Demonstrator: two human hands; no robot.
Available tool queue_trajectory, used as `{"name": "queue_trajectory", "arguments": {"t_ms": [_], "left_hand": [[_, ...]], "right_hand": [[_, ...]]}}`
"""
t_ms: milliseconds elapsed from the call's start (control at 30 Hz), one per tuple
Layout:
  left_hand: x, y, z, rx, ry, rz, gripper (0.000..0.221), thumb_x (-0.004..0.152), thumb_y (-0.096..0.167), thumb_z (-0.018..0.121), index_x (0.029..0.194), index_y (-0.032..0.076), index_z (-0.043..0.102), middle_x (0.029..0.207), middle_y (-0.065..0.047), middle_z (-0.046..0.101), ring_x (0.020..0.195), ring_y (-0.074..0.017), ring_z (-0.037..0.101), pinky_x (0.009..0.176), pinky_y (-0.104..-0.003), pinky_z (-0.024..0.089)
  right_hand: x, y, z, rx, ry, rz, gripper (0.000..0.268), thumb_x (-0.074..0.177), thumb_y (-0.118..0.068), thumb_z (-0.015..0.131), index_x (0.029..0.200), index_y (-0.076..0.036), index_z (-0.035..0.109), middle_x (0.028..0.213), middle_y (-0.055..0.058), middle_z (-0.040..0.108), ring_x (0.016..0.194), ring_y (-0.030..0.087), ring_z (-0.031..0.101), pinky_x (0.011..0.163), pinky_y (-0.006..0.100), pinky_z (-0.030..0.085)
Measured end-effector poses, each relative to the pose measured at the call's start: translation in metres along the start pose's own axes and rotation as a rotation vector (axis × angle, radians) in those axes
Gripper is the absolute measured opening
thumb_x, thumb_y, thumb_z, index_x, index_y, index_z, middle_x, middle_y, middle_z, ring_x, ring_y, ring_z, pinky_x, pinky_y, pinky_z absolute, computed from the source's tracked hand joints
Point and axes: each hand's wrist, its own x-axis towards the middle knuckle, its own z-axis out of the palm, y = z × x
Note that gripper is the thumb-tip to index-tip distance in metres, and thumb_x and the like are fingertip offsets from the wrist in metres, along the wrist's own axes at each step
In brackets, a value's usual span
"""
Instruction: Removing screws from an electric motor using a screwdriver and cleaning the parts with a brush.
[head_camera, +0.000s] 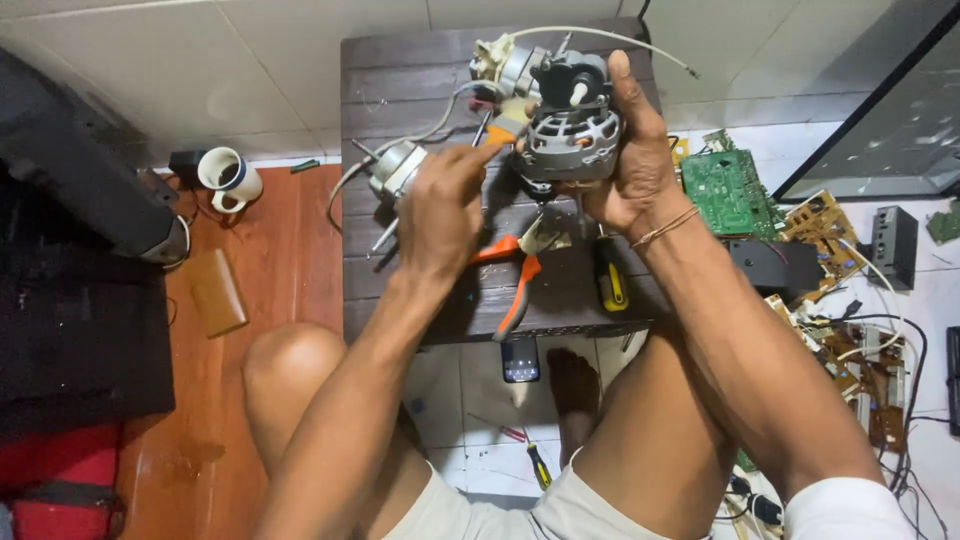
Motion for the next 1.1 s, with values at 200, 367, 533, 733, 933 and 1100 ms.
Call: {"name": "queue_trajectory", "arguments": {"t_ms": [200, 367, 533, 733, 933, 1100], "left_hand": [[-0.002, -0.030, 0.047, 0.243, -0.011, 0.010, 0.036, 0.081, -0.010, 0.068, 0.105, 0.014, 0.080, 0.106, -0.002, 0.075, 0.079, -0.0167, 0.064, 0.053, -0.024, 0.058], [-0.008, -0.022, 0.036, 0.223, -0.219, -0.054, 0.033, 0.076, -0.002, 0.077, 0.108, 0.007, 0.078, 0.100, -0.009, 0.075, 0.084, -0.0222, 0.062, 0.062, -0.034, 0.059], [-0.005, -0.010, 0.004, 0.139, -0.112, -0.036, 0.025, 0.078, -0.006, 0.071, 0.099, 0.004, 0.080, 0.113, -0.019, 0.075, 0.087, -0.0312, 0.073, 0.064, -0.035, 0.066], [0.004, 0.001, -0.071, 0.061, 0.063, -0.205, 0.016, 0.099, 0.023, 0.068, 0.100, 0.013, 0.080, 0.049, 0.005, 0.058, 0.037, -0.0088, 0.050, 0.034, -0.029, 0.033], [-0.012, -0.024, -0.085, 0.358, -0.066, -0.288, 0.014, 0.088, 0.012, 0.072, 0.100, 0.008, 0.078, 0.084, -0.015, 0.077, 0.065, -0.0374, 0.071, 0.058, -0.050, 0.055], [-0.024, -0.023, -0.083, 0.359, -0.131, -0.270, 0.013, 0.094, 0.019, 0.071, 0.096, 0.009, 0.077, 0.072, -0.018, 0.073, 0.055, -0.0383, 0.068, 0.049, -0.051, 0.054]], "right_hand": [[-0.002, 0.004, -0.006, 0.000, 0.028, -0.051, 0.039, 0.088, -0.031, 0.075, 0.112, -0.001, 0.068, 0.100, 0.014, 0.075, 0.083, 0.022, 0.074, 0.074, 0.033, 0.063], [0.001, 0.006, -0.008, -0.061, 0.153, -0.068, 0.039, 0.083, -0.034, 0.076, 0.109, -0.005, 0.068, 0.101, 0.010, 0.073, 0.080, 0.018, 0.071, 0.069, 0.031, 0.060], [0.000, 0.004, -0.007, -0.041, 0.075, -0.062, 0.048, 0.085, -0.035, 0.073, 0.122, -0.006, 0.063, 0.100, 0.015, 0.075, 0.071, 0.017, 0.073, 0.050, 0.023, 0.058], [-0.002, -0.001, -0.006, -0.116, 0.123, -0.102, 0.045, 0.083, -0.040, 0.071, 0.115, -0.010, 0.064, 0.093, 0.005, 0.071, 0.058, 0.015, 0.066, 0.029, 0.021, 0.033], [-0.001, 0.001, -0.002, -0.097, 0.126, -0.077, 0.048, 0.083, -0.039, 0.070, 0.119, -0.008, 0.063, 0.095, 0.003, 0.071, 0.056, 0.008, 0.064, 0.034, 0.015, 0.042], [-0.002, -0.003, -0.006, -0.158, 0.158, -0.110, 0.052, 0.081, -0.044, 0.068, 0.120, -0.010, 0.064, 0.096, 0.004, 0.072, 0.061, 0.009, 0.066, 0.032, 0.017, 0.036]]}}
